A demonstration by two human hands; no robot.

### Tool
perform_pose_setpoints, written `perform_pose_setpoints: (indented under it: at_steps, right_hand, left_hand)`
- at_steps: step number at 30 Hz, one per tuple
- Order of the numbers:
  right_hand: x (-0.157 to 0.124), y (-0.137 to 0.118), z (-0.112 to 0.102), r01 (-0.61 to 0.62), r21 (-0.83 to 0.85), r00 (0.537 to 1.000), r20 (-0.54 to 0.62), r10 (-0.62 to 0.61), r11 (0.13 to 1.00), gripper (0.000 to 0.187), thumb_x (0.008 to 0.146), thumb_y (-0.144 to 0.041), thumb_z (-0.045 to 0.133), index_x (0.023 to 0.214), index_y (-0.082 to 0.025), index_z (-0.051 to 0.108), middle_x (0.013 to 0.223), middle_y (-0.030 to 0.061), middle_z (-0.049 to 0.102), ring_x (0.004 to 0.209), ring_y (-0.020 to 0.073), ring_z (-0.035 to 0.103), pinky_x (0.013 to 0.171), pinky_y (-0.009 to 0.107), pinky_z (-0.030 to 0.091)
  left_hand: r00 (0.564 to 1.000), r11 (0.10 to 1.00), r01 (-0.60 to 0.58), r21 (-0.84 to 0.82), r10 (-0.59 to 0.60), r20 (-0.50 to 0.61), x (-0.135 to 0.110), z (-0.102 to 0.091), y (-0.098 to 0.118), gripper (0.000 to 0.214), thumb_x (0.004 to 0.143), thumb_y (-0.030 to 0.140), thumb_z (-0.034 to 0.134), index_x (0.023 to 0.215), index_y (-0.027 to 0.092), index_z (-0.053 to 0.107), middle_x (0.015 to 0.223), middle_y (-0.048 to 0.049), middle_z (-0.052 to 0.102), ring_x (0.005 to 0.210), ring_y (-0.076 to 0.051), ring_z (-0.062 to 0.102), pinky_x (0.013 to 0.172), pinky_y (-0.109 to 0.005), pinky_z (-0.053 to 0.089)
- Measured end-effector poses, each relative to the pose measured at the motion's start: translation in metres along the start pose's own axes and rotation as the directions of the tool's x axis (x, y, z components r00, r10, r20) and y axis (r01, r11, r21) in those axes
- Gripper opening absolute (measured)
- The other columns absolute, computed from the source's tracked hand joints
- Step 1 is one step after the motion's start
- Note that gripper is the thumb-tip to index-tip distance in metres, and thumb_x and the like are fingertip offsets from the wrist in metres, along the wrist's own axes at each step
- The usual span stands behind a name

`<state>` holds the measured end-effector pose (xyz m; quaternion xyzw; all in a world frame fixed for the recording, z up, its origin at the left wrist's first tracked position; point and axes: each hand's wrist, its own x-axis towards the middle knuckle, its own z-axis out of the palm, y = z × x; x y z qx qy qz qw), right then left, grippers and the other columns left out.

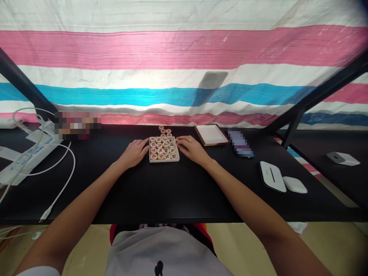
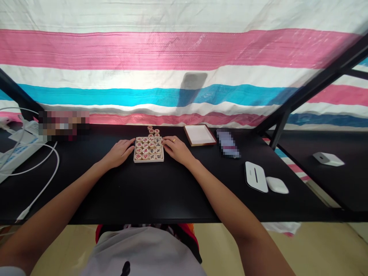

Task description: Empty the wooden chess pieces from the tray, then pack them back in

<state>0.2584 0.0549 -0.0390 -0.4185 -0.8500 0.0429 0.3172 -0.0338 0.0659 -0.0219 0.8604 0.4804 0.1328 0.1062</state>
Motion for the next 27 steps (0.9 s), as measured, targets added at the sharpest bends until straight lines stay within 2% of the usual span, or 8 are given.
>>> perform_pose_setpoints:
  at_steps: [5, 15, 22, 27]
  right_hand:
    - [0.001, 0.000, 0.004, -0.018, 0.038, 0.999, -0.030, 0.019, 0.999, 0.021, 0.093, -0.033, 0.043, 0.102, -0.025, 0.061, 0.114, 0.0078, 0.061, 0.108, 0.0223, 0.055, 0.095, 0.041, 0.045]
    - [0.008, -0.001, 0.014, -0.078, 0.082, 0.996, -0.038, 0.081, 0.994, 0.023, 0.094, -0.034, 0.042, 0.103, -0.025, 0.061, 0.113, 0.0067, 0.064, 0.107, 0.0222, 0.057, 0.094, 0.042, 0.044]
    - [0.009, -0.004, 0.011, -0.055, 0.059, 0.990, 0.136, 0.046, 0.997, 0.036, 0.097, -0.037, 0.032, 0.125, -0.027, 0.053, 0.130, 0.0064, 0.056, 0.121, 0.0230, 0.051, 0.102, 0.044, 0.039]
    - [0.006, -0.006, 0.008, -0.071, 0.015, 0.990, 0.120, 0.069, 0.997, 0.043, 0.098, -0.040, 0.029, 0.130, -0.021, 0.050, 0.139, 0.0102, 0.046, 0.126, 0.0211, 0.045, 0.106, 0.040, 0.036]
  left_hand:
    - [1.000, 1.000, -0.004, 0.015, 0.004, 0.014, 0.000, 0.000, 0.002, 0.051, 0.096, 0.037, 0.022, 0.138, 0.014, 0.040, 0.122, -0.0126, 0.055, 0.113, -0.026, 0.046, 0.097, -0.041, 0.036]
    - [0.998, 0.998, -0.064, 0.000, 0.064, 0.024, 0.001, 0.008, -0.003, 0.052, 0.096, 0.039, 0.023, 0.142, 0.015, 0.033, 0.127, -0.0115, 0.053, 0.118, -0.025, 0.044, 0.101, -0.038, 0.032]
    - [0.998, 0.999, -0.036, -0.001, 0.036, 0.045, 0.000, 0.003, 0.000, 0.055, 0.096, 0.041, 0.025, 0.142, 0.013, 0.033, 0.129, -0.0129, 0.051, 0.120, -0.026, 0.042, 0.101, -0.039, 0.033]
    - [0.998, 0.999, -0.037, 0.004, 0.037, 0.043, 0.002, 0.007, 0.000, 0.056, 0.096, 0.041, 0.025, 0.142, 0.010, 0.033, 0.129, -0.0139, 0.051, 0.120, -0.026, 0.042, 0.102, -0.040, 0.032]
